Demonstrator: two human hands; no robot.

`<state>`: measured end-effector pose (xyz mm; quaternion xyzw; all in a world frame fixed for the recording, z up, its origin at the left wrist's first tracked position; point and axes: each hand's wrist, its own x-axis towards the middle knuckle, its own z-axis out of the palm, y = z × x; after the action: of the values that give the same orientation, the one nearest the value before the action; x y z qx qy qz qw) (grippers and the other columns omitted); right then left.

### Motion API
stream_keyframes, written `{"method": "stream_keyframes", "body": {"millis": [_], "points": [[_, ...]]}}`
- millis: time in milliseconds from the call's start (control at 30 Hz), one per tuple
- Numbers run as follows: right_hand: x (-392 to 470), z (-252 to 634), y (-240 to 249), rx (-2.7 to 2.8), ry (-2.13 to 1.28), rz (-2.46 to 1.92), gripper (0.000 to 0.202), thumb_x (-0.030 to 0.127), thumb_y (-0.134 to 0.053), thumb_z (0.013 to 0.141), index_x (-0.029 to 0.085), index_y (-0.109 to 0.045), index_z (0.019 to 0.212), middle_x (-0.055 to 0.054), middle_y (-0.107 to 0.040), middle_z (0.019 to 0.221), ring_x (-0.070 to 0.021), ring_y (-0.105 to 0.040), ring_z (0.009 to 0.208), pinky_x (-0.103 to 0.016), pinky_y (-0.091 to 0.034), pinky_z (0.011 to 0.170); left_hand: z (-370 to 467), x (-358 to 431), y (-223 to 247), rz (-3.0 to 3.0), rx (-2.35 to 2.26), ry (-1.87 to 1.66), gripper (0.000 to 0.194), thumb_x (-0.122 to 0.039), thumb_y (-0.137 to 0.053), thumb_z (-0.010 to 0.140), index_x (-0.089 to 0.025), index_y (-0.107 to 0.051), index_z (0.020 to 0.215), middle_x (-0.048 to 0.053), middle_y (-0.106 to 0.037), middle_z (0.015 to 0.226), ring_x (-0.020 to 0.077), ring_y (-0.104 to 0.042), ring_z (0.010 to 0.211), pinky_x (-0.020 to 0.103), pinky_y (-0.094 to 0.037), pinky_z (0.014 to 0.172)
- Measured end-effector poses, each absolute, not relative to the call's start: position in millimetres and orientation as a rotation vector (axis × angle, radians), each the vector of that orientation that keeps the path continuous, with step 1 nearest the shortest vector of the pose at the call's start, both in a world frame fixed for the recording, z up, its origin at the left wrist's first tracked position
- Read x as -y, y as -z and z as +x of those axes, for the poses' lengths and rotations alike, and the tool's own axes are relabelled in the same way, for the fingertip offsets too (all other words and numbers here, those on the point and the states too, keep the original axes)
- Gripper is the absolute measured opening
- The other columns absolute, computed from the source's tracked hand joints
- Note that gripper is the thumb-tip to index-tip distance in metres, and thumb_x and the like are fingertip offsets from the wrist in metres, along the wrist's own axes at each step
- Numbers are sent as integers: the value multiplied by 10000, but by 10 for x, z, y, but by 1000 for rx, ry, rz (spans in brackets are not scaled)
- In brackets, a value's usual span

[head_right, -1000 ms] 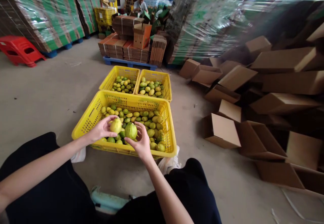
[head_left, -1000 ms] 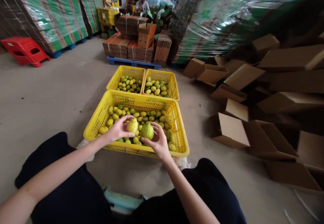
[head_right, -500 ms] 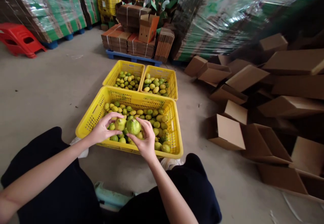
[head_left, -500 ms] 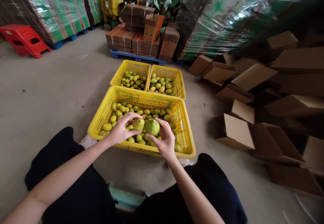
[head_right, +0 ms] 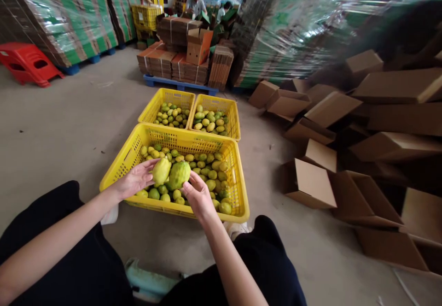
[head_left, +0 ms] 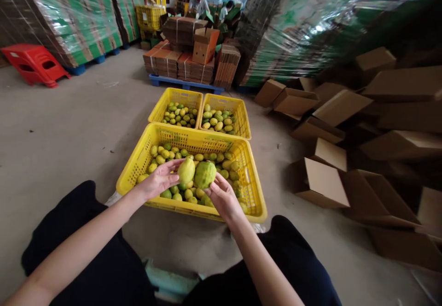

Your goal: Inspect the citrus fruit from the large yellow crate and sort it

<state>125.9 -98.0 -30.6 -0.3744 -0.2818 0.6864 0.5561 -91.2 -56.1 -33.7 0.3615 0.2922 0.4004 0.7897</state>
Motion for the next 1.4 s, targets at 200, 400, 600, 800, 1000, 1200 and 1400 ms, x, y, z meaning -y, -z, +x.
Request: {"method": "stream_keyframes", "body": {"millis": [200, 400, 600, 800, 1000, 1200, 1400], "points": [[1001, 1283, 361, 620, -1650, -870, 391, 325, -859, 649, 250, -746, 1015, -46, -761, 1038, -222, -708, 920, -364, -552, 846, -791, 689, 346, 572, -636, -814, 500, -346, -705, 779, -233, -579, 1249, 85, -601, 1321, 253, -586, 1205, 357, -514, 960], [1016, 1249, 502, 623, -1744, -915, 454, 431, -831, 682, 206, -732, 1063, -62, -772, 971, -207, -716, 824, -332, -567, 755, -655, 770, 384, 751, -973, -783, 715, -290, -812, 686, -227, -459, 1305, 83, -642, 1149, 172, -649, 892, 270, -499, 700], [1010, 1156, 572, 674, -1711, -890, 493, 377, -901, 580, 225, -707, 1007, -35, -755, 917, -218, -704, 807, -345, -563, 754, -611, 794, 361, 871, -1033, -716, 498, -401, -774, 730, -192, -517, 1101, 49, -652, 977, 144, -628, 774, 248, -436, 626], [999, 1131, 542, 606, -1734, -948, 424, 376, -881, 601, 208, -685, 938, -29, -734, 873, -196, -686, 715, -348, -567, 710, -591, 771, 355, 709, -1010, -757, 525, -344, -839, 685, -221, -603, 1137, 101, -594, 1292, 234, -606, 1089, 324, -506, 840], [1019, 1147, 474, 633, -1870, -1016, 507, 664, -670, 711, 175, -702, 840, -60, -693, 659, -238, -677, 656, -363, -549, 629, -644, 727, 424, 771, -905, -753, 559, -436, -827, 694, -157, -636, 1139, 123, -670, 1147, 253, -617, 1091, 366, -486, 920], [1047, 1171, 420, 855, -1460, -1244, 442, 511, -797, 669, 213, -693, 978, -26, -723, 922, -226, -655, 893, -323, -510, 800, -682, 763, 324, 766, -945, -783, 491, -295, -826, 723, -176, -603, 1144, 85, -700, 1102, 212, -653, 1048, 322, -506, 905], [1049, 1175, 443, 818, -1513, -1242, 390, 520, -771, 701, 208, -674, 913, -16, -708, 873, -214, -652, 860, -319, -496, 801, -713, 748, 280, 730, -966, -655, 342, -403, -700, 832, -131, -598, 1013, 91, -731, 887, 165, -695, 626, 268, -524, 630]]}}
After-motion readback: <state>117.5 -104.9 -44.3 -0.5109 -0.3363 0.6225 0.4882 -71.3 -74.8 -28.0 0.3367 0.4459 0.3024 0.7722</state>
